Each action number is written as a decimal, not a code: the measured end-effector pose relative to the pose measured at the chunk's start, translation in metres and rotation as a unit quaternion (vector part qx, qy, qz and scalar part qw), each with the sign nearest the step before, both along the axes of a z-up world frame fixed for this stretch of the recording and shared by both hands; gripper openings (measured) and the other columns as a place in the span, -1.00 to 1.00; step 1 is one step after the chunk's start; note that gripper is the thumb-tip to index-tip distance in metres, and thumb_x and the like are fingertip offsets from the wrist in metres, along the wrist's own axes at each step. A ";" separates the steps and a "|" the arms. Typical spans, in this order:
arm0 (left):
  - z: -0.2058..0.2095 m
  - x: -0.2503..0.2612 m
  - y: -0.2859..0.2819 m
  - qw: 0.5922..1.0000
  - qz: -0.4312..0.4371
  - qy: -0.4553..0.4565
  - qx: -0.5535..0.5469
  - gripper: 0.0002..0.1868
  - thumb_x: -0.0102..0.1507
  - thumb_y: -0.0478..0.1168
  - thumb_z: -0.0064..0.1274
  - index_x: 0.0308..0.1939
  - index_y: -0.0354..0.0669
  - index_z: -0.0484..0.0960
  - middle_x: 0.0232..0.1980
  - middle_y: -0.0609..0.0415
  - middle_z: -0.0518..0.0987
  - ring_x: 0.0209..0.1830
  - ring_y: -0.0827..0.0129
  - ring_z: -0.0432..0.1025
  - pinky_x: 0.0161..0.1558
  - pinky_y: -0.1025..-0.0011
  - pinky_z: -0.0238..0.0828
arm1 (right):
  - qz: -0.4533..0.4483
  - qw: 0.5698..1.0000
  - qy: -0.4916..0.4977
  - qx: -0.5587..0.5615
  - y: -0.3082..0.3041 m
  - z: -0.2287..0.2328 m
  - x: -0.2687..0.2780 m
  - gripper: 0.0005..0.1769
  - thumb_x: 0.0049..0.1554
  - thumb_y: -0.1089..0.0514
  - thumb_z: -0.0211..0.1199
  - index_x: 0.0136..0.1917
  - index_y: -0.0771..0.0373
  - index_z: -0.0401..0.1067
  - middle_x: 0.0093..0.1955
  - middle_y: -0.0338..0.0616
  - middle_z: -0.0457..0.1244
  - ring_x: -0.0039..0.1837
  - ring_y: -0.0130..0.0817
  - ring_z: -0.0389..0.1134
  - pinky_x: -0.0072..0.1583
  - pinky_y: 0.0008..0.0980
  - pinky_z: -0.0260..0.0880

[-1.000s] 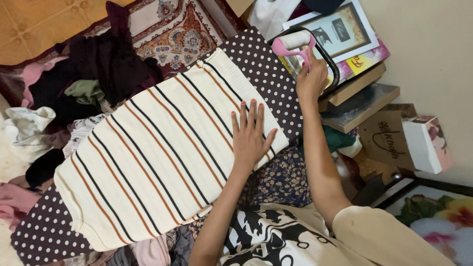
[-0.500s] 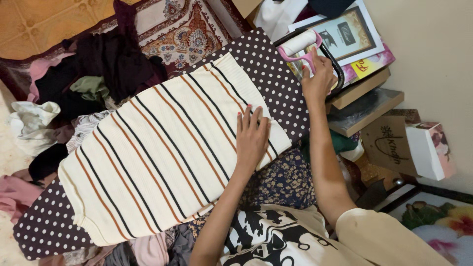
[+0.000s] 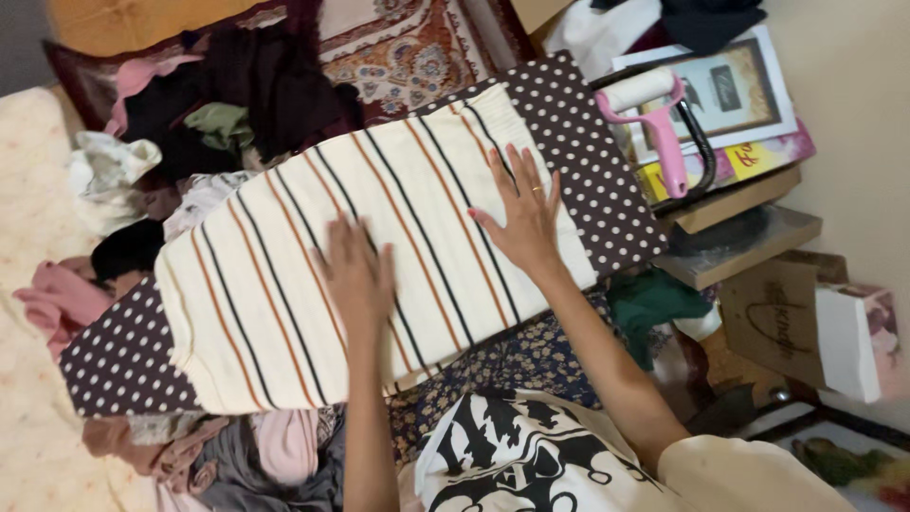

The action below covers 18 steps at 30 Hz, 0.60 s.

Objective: The person uses a pink lint roller to remove lint from a striped sweater laid out on their lap. They roll the tool repeatedly over the fabric surface, then fold the sweater in half.

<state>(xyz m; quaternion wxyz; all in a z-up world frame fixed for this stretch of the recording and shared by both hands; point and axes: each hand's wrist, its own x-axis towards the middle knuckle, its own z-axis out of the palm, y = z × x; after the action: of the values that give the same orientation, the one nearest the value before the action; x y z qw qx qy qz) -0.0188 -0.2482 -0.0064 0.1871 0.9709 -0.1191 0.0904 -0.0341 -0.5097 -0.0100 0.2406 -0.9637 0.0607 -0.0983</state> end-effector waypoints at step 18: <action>-0.010 -0.059 0.059 0.998 0.015 -0.014 -0.062 -0.81 0.42 -0.16 -0.07 -0.21 -0.18 0.50 0.53 -0.11 0.32 0.62 -0.01 0.07 0.59 -0.13 -0.23 | 0.017 0.994 0.058 -0.095 0.006 0.000 -0.063 -0.11 0.25 -0.42 -0.06 0.68 0.01 -0.06 0.75 0.00 -0.30 0.73 0.06 -0.42 0.48 0.56 -0.55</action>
<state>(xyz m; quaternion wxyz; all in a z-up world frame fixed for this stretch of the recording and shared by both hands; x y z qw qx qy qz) -0.0774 -0.1895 -0.0168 0.2444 0.9576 -0.1017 0.1136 -0.0970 -0.5040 -0.0102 0.1452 -0.9872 0.0486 -0.0436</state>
